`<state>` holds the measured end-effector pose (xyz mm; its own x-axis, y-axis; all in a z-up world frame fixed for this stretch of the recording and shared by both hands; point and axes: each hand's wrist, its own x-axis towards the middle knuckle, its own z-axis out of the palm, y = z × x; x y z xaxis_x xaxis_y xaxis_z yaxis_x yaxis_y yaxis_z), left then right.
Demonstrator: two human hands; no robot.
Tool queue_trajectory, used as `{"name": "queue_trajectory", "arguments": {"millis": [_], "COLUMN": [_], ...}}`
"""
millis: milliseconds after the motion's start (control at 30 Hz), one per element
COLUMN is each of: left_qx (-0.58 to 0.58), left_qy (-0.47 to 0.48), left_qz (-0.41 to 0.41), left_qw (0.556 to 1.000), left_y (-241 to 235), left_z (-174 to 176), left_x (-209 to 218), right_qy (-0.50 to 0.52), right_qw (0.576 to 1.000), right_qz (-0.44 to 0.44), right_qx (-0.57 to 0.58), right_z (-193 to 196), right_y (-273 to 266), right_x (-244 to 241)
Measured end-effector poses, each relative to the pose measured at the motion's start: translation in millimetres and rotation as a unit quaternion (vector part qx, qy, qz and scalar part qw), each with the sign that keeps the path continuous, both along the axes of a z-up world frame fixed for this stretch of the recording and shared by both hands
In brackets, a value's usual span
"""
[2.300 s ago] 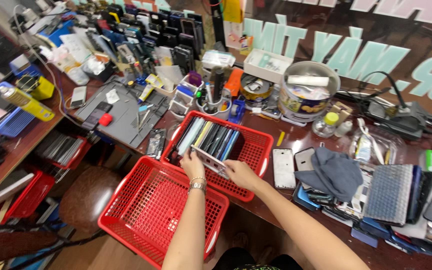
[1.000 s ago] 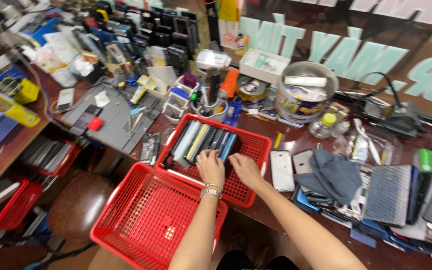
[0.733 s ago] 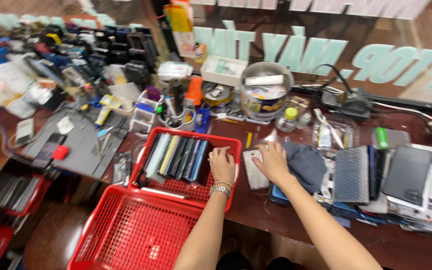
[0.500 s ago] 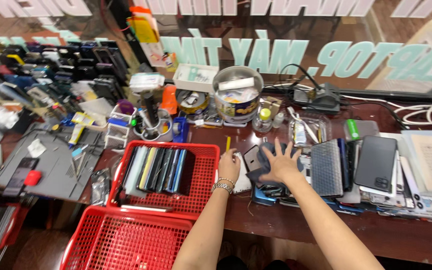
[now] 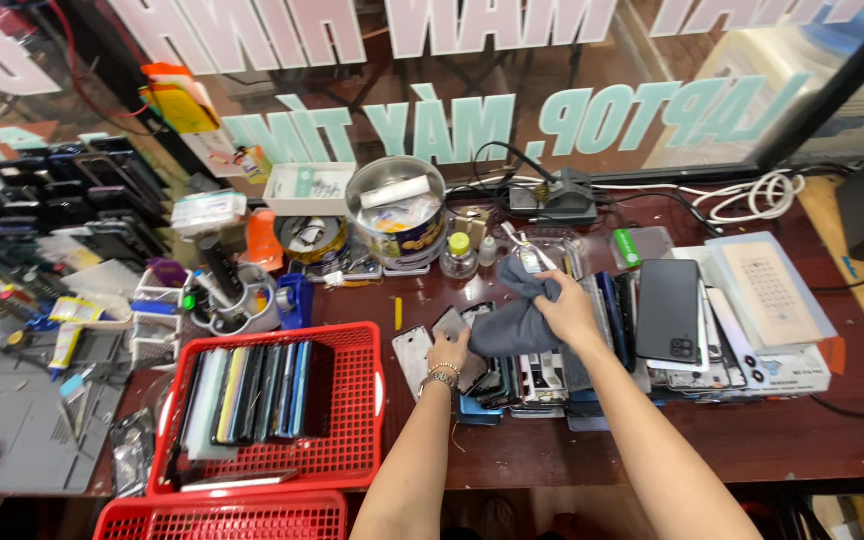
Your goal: The person wipes the surfaces of multiple smartphones with a gray cloth and places them into a red basket. The person handles each phone individually, wiping both sides before stacking them in the basket.
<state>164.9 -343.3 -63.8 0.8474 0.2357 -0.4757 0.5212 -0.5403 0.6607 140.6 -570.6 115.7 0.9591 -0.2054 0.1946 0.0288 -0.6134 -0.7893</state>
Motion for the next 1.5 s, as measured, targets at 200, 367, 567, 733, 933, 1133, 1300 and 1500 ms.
{"name": "queue_trajectory", "arguments": {"millis": [200,367,567,733,933,1133,1300,1500], "left_qx": [0.005,-0.093,-0.402,-0.513,-0.674,-0.638,-0.572,-0.374], "left_qy": [0.078,0.001,-0.02,0.047,0.015,-0.022,0.052,-0.075], "left_qz": [0.046,0.137,0.163,0.167,0.088,0.103,0.076,-0.034], "left_qw": [0.996,0.986,0.901,0.841,0.734,0.763,0.815,0.924], "left_y": [-11.0,7.5,35.4,49.8,68.2,56.4,67.1,112.4], "left_z": [14.3,10.8,22.0,58.5,94.6,103.4,125.1,148.4], "left_x": [-1.1,7.7,10.2,-19.6,-43.0,-46.2,-64.7,-70.3], "right_qy": [0.073,-0.041,-0.073,-0.035,-0.026,-0.108,-0.07,-0.027], "right_qw": [0.993,0.987,0.985,0.986,0.984,0.975,0.974,0.998], "right_qz": [-0.035,-0.068,-0.078,-0.063,-0.039,0.174,0.126,-0.003], "right_qx": [0.087,0.141,0.136,0.149,0.172,-0.085,-0.174,-0.059], "right_z": [-4.1,0.5,9.6,22.5,38.6,37.3,31.3,34.7], "right_y": [14.1,13.1,48.8,61.6,77.1,151.1,144.2,92.7], "right_x": [-19.1,-19.0,-21.8,-32.3,-38.0,-87.7,-64.4,-14.2]}}
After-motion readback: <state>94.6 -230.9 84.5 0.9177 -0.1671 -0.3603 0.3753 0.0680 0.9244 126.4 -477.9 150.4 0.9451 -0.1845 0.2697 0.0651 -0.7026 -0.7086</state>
